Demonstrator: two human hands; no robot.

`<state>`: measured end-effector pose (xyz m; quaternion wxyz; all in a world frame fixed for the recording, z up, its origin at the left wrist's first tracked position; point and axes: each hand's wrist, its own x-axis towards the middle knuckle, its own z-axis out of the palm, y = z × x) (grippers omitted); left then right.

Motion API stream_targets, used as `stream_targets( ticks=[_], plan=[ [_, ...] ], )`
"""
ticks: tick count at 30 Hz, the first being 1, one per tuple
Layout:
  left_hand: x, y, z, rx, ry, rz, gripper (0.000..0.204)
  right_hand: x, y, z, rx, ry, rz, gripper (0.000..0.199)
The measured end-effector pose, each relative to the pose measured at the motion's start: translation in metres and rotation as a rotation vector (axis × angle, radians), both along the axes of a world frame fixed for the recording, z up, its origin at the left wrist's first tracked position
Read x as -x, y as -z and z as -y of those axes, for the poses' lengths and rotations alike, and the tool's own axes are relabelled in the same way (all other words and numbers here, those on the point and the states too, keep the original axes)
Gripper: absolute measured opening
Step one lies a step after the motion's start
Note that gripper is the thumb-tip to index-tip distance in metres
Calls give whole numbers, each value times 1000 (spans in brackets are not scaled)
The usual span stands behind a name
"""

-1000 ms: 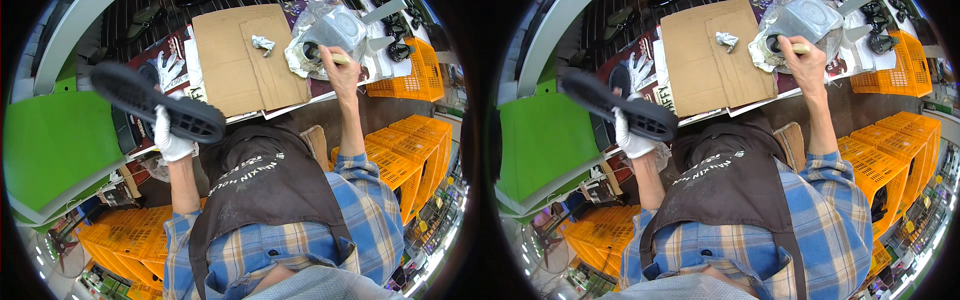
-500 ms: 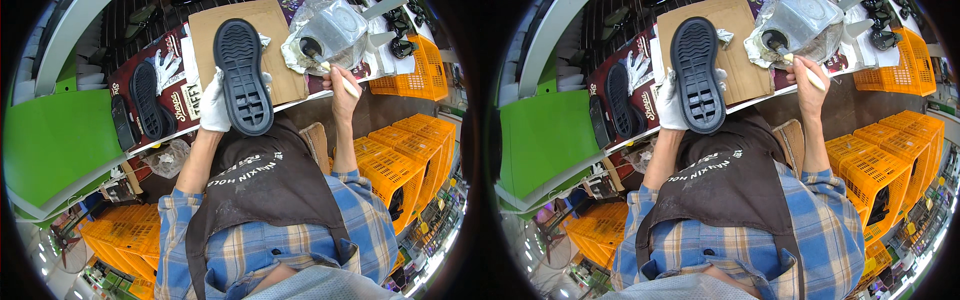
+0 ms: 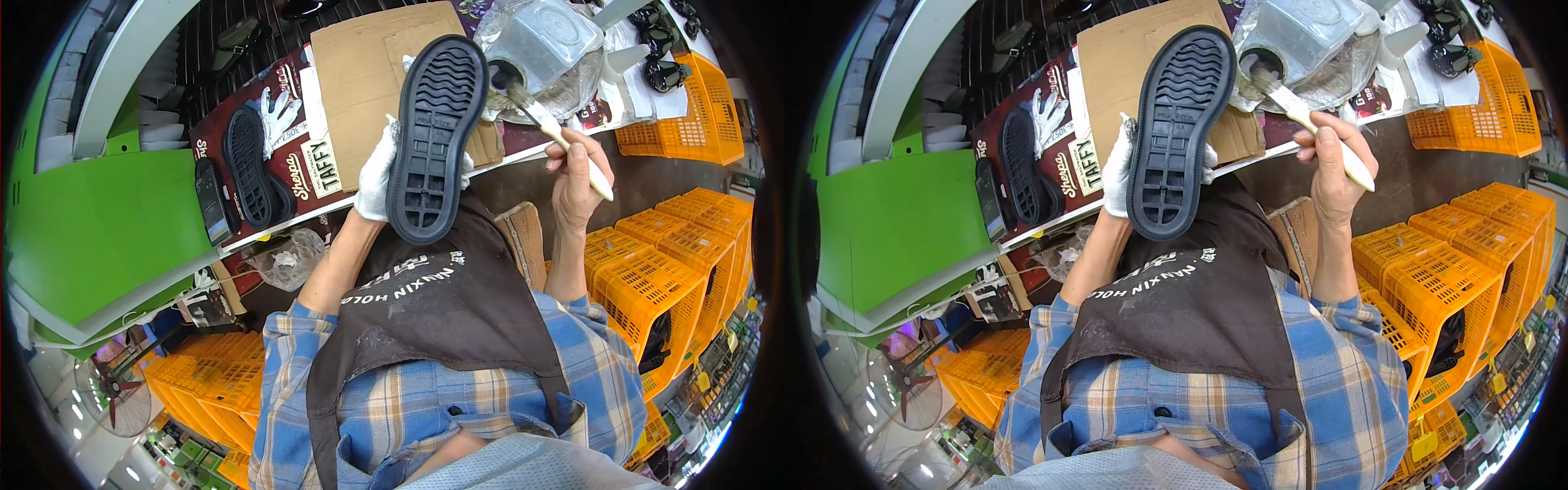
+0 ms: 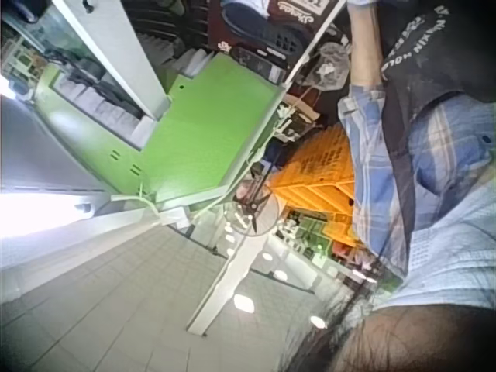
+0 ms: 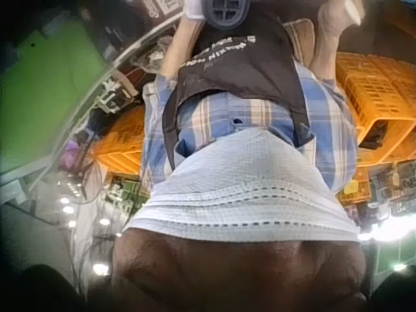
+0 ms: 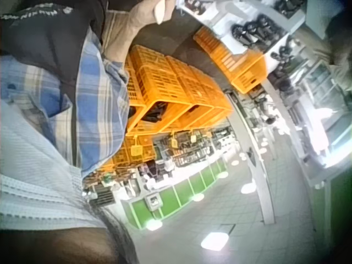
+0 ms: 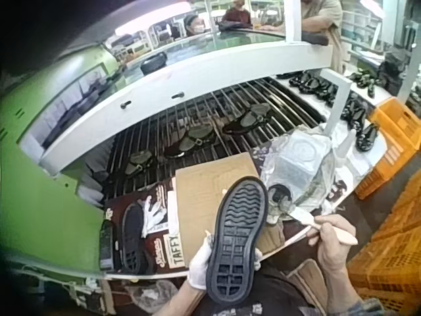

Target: Applying adhesive to the bottom of black shoe soles using a brush in a manufacturing setting.

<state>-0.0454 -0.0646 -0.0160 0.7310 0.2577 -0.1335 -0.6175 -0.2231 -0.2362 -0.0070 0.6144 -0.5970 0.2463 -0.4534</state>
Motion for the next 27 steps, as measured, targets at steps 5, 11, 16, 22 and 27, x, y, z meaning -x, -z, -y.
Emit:
stream_targets(
  ticks=[5, 11, 16, 22, 27],
  plan=[
    [11, -10, -3, -11, 101, -95, 71, -29, -14, -7, -47, -139, 82, 21],
    [11, -14, -9, -17, 116, -127, 71, -46, -10, -16, -125, -198, 56, 22],
    [-4, -10, -10, -19, 13, -252, 78, -49, -13, -39, -164, -400, -28, 22],
    [-27, -6, -5, 50, -124, -304, 85, -53, -23, -67, -158, -534, -106, 21],
    [-38, -7, -18, 83, -96, -328, 87, -54, -35, -80, -214, -679, -141, 21]
  ],
)
